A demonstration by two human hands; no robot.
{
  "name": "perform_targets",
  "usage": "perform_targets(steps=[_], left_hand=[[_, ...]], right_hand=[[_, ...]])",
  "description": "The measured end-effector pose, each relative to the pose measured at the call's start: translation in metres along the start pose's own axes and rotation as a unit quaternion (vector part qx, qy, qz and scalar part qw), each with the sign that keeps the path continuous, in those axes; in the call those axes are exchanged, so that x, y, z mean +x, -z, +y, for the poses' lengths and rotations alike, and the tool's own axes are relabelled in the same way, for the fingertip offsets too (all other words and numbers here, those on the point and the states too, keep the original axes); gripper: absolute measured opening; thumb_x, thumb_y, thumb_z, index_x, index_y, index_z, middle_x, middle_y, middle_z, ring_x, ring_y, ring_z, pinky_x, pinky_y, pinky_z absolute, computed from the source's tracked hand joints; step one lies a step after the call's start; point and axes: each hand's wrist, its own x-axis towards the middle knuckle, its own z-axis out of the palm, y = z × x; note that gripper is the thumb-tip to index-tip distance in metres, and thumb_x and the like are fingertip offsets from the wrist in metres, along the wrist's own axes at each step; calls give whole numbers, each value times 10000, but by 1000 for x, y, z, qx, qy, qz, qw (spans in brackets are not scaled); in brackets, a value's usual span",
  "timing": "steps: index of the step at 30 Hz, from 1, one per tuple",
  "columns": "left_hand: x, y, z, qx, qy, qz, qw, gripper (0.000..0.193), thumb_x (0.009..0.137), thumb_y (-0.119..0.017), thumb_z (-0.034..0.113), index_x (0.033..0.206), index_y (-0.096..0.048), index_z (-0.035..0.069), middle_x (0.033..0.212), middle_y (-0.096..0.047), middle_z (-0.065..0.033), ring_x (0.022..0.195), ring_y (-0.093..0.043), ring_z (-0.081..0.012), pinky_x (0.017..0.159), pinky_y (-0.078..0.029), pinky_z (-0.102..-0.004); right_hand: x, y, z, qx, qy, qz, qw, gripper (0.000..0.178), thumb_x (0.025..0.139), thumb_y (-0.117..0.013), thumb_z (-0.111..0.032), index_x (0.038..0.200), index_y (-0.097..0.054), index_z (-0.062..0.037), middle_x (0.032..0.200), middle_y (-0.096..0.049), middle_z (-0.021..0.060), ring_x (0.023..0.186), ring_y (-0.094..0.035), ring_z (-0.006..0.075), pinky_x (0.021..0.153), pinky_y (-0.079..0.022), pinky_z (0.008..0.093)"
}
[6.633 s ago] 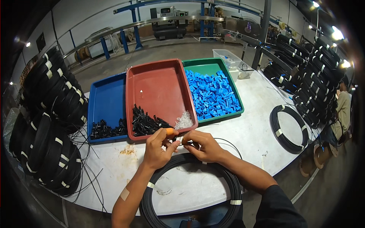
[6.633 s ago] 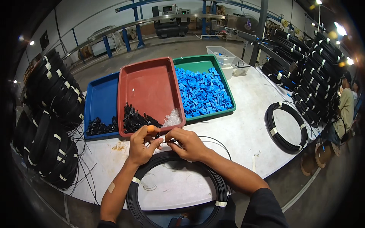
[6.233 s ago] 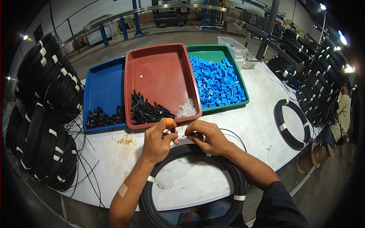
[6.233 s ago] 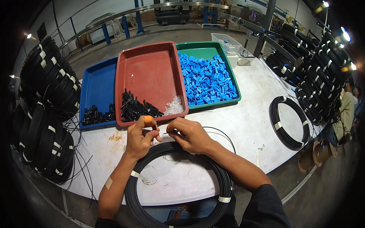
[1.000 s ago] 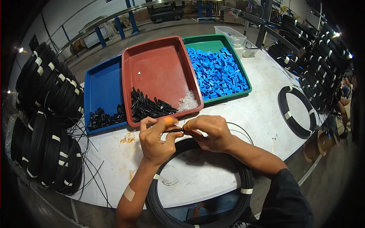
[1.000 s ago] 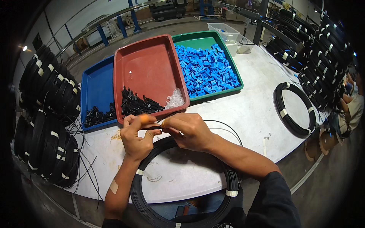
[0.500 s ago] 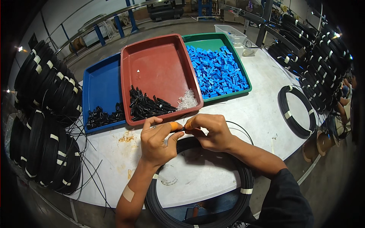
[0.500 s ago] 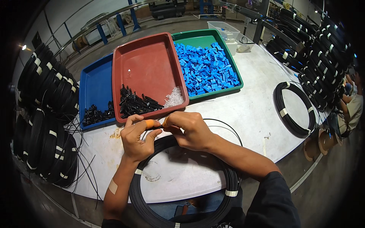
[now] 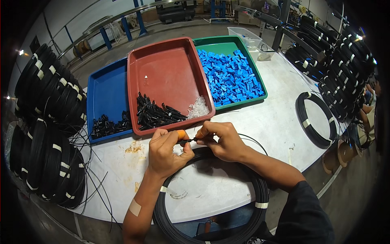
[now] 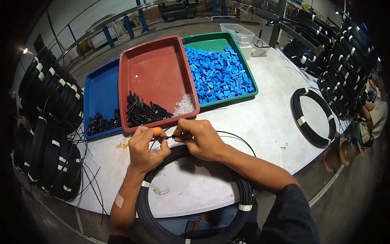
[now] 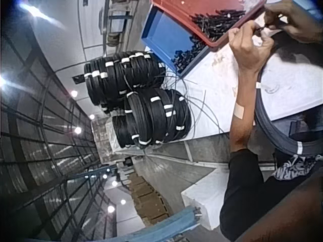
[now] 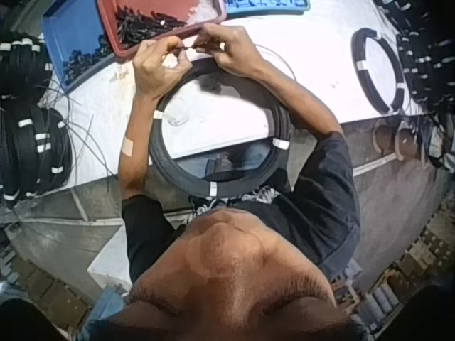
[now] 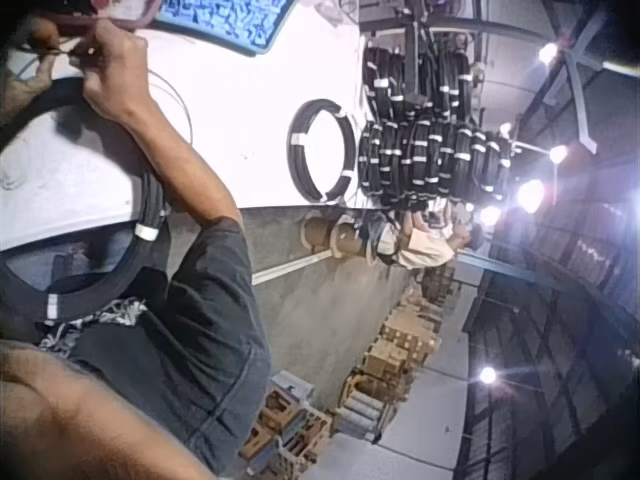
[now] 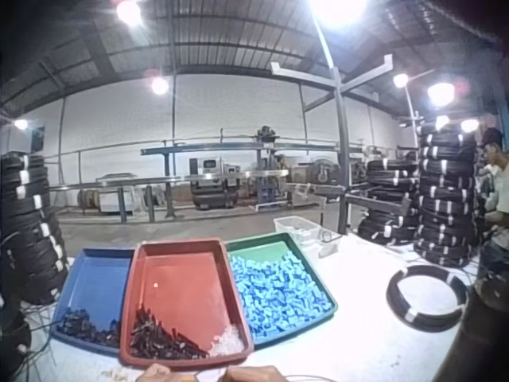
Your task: The person places a coiled cable onto the table and attaches connector components from trays onto the end of the cable by hand.
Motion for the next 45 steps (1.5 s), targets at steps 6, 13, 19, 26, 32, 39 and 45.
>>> perform_targets(steps=[6, 13, 19, 26, 32, 39, 45], left_hand=[[0, -3, 2, -49, 45, 17, 998, 207, 677, -725, -10, 878, -680, 3, 755, -690, -84, 698, -671, -224, 694, -540, -324], [-1, -1, 7, -232, 209, -53, 949, 139, 842, -719, 34, 962, -680, -26, 848, -743, -100, 773, -740, -155, 743, -567, -270], [-6, -5, 4, -425, 319, -64, 845, 152, 934, -695, 53, 1040, -666, -52, 882, -749, -92, 814, -743, -134, 763, -575, -260], [-5, -5, 8, -379, 294, -89, 873, 152, 937, -706, 54, 1048, -684, -47, 891, -752, -95, 837, -731, -137, 770, -569, -264], [4, 5, 7, -24, 71, -69, 995, 186, 874, -775, 86, 1012, -713, -21, 909, -767, -99, 810, -729, -163, 748, -562, -291], [-2, 3, 5, -155, 109, 15, 982, 165, 821, -818, 45, 958, -756, -22, 893, -775, -112, 778, -744, -168, 745, -573, -278], [-7, -2, 2, -373, 285, 13, 883, 104, 841, -794, -7, 927, -749, -45, 866, -767, -107, 777, -742, -147, 715, -591, -273]], right_hand=[[-1, -2, 5, 21, 20, 21, 999, 186, 771, -732, 97, 885, -620, 1, 852, -714, 148, 803, -730, 311, 692, -562, 370], [-1, 0, 1, -70, 130, 57, 987, 213, 728, -758, 113, 848, -646, -24, 924, -740, 114, 794, -727, 249, 669, -575, 345], [0, 6, 2, -174, 246, 77, 950, 201, 673, -733, 69, 842, -674, -21, 961, -735, 113, 725, -695, 242, 615, -550, 349], [-3, 9, 1, -178, 233, 34, 955, 196, 674, -744, 64, 856, -688, 15, 941, -735, 127, 722, -703, 257, 635, -558, 345], [4, -2, 4, 39, -24, 55, 997, 168, 798, -722, 88, 943, -676, 17, 846, -743, 142, 741, -741, 245, 674, -573, 336], [-1, 1, 6, -54, 59, 37, 996, 273, 771, -713, 104, 1012, -666, -16, 906, -719, 122, 814, -723, 283, 682, -563, 369], [2, 2, 5, -143, 183, 65, 971, 250, 723, -716, 70, 949, -686, -33, 881, -709, 96, 740, -678, 262, 650, -534, 373]])
